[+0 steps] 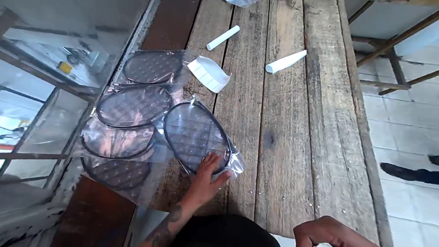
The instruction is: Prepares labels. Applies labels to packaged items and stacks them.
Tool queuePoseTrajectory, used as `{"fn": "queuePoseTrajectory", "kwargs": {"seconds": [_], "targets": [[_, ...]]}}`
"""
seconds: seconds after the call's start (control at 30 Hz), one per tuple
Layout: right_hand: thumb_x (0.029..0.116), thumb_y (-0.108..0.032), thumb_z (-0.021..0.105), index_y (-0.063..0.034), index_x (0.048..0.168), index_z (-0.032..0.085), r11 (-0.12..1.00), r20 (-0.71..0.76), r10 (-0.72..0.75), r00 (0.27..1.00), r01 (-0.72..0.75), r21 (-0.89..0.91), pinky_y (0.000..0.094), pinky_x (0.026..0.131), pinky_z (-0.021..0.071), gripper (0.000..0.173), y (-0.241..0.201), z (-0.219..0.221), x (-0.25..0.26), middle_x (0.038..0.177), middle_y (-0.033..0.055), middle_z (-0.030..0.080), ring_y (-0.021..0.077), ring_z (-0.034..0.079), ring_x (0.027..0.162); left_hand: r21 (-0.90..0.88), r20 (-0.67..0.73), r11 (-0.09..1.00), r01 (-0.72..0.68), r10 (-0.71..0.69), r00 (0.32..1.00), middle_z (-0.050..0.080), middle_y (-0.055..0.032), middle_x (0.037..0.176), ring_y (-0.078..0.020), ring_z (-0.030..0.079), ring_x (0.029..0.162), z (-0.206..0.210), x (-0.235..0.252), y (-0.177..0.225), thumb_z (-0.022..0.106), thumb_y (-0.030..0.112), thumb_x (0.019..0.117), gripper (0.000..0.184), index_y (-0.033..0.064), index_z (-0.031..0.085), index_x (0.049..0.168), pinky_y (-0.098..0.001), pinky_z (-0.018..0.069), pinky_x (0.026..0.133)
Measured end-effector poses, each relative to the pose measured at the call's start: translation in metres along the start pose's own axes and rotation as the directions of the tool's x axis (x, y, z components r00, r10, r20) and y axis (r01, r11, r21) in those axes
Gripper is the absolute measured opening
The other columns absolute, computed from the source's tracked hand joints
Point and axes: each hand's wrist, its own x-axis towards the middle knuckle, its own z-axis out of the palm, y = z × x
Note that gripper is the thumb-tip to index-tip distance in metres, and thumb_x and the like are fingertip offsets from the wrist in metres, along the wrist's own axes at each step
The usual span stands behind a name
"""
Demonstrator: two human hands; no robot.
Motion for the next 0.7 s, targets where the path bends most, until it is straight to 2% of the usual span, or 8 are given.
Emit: {"fn": "queuePoseTrajectory", "kwargs": {"seconds": [0.07, 0.17, 0.23, 0.3, 0.43, 0.53, 0.6, 0.7], "targets": [[0.0982, -0.025, 0.069, -0.0032, 0.093, 0.068, 0.998, -0.022, -0.051, 0.998, 0.050, -0.036, 0.0234, 0.073, 0.0557, 0.023, -0.001, -0.001, -0.006, 0.081, 0.0023, 0.068, 0.0036, 0.065, 0.075, 0.086, 0.012, 0.985, -0.147, 0.147, 0.989, 0.063, -0.0083, 0.141, -0.0275, 0.052, 0.138, -0.011, -0.008, -0.018, 0.078, 0.044, 0.0870, 0.058, 0.0109, 0.067, 0.133, -0.0500, 0.0450, 0.113], [0.0990, -0.030, 0.068, -0.0178, 0.098, 0.070, 0.988, -0.332, -0.130, 0.934, 0.094, -0.122, 0.0190, 0.066, 0.0587, 0.013, -0.001, -0.009, -0.017, 0.084, -0.0069, 0.069, 0.0001, 0.066, 0.071, 0.248, 0.117, 0.938, -0.241, 0.218, 0.969, 0.061, -0.0182, 0.131, -0.0401, 0.054, 0.129, -0.005, -0.013, -0.033, 0.089, 0.026, 0.0771, 0.050, 0.0085, 0.069, 0.120, -0.0592, 0.0447, 0.108], [0.0968, -0.035, 0.069, -0.0253, 0.098, 0.073, 0.977, -0.659, -0.176, 0.731, 0.048, -0.207, 0.0185, 0.054, 0.0571, 0.010, 0.002, -0.017, -0.012, 0.078, -0.0098, 0.070, 0.0006, 0.064, 0.060, 0.313, 0.013, 0.900, -0.303, 0.315, 0.949, 0.067, -0.0182, 0.120, -0.0411, 0.059, 0.121, 0.018, -0.014, -0.038, 0.078, 0.016, 0.0866, 0.025, 0.0083, 0.075, 0.110, -0.0625, 0.0454, 0.104], [0.0948, -0.031, 0.069, -0.0178, 0.097, 0.071, 0.955, -0.777, -0.171, 0.606, -0.090, -0.281, 0.0252, 0.053, 0.0584, 0.013, 0.025, -0.023, 0.002, 0.075, -0.0049, 0.070, 0.0069, 0.065, 0.057, 0.347, -0.162, 0.883, -0.315, 0.387, 0.908, 0.072, -0.0076, 0.105, -0.0293, 0.067, 0.108, 0.035, -0.013, -0.041, 0.071, 0.022, 0.0937, 0.012, 0.0131, 0.078, 0.098, -0.0518, 0.0530, 0.097], [0.0980, -0.024, 0.067, -0.0016, 0.103, 0.071, 0.935, -0.633, 0.198, 0.749, -0.338, -0.107, 0.0362, 0.064, 0.0633, 0.024, 0.103, 0.028, 0.050, 0.081, 0.0049, 0.073, 0.0147, 0.071, 0.066, -0.052, -0.319, 0.992, -0.117, 0.094, 0.943, 0.073, 0.0031, 0.091, -0.0175, 0.065, 0.101, 0.037, -0.016, -0.020, 0.083, 0.026, 0.0838, 0.010, 0.0170, 0.081, 0.087, -0.0418, 0.0514, 0.092], [0.0974, -0.017, 0.066, 0.0027, 0.098, 0.070, 0.951, -0.830, 0.246, 0.500, -0.292, 0.106, 0.0374, 0.061, 0.0637, 0.020, 0.133, 0.064, 0.092, 0.075, 0.0072, 0.073, 0.0161, 0.072, 0.062, -0.302, -0.201, 0.953, 0.035, -0.100, 0.975, 0.072, 0.0048, 0.086, -0.0099, 0.065, 0.095, 0.034, -0.015, 0.002, 0.086, 0.023, 0.0801, 0.010, 0.0165, 0.082, 0.086, -0.0325, 0.0518, 0.088], [0.0956, -0.012, 0.066, 0.0046, 0.100, 0.070, 0.972, -0.924, 0.092, 0.372, -0.234, 0.003, 0.0371, 0.065, 0.0607, 0.018, 0.139, 0.069, 0.114, 0.077, 0.0088, 0.072, 0.0157, 0.070, 0.066, -0.426, -0.071, 0.899, 0.103, -0.147, 0.987, 0.072, 0.0047, 0.086, -0.0063, 0.065, 0.091, 0.035, -0.014, 0.011, 0.085, 0.021, 0.0808, 0.009, 0.0140, 0.082, 0.087, -0.0282, 0.0524, 0.086], [0.0945, -0.013, 0.064, 0.0051, 0.122, 0.064, 0.857, -0.752, -0.003, 0.660, -0.385, -0.342, 0.0542, 0.081, 0.0580, 0.033, 0.129, 0.066, 0.134, 0.088, 0.0197, 0.073, 0.0348, 0.073, 0.084, -0.560, 0.065, 0.814, 0.155, -0.143, 0.988, 0.072, 0.0030, 0.088, -0.0034, 0.066, 0.089, 0.043, -0.015, 0.018, 0.085, 0.013, 0.0793, 0.010, 0.0092, 0.080, 0.087, -0.0219, 0.0559, 0.084]]}}
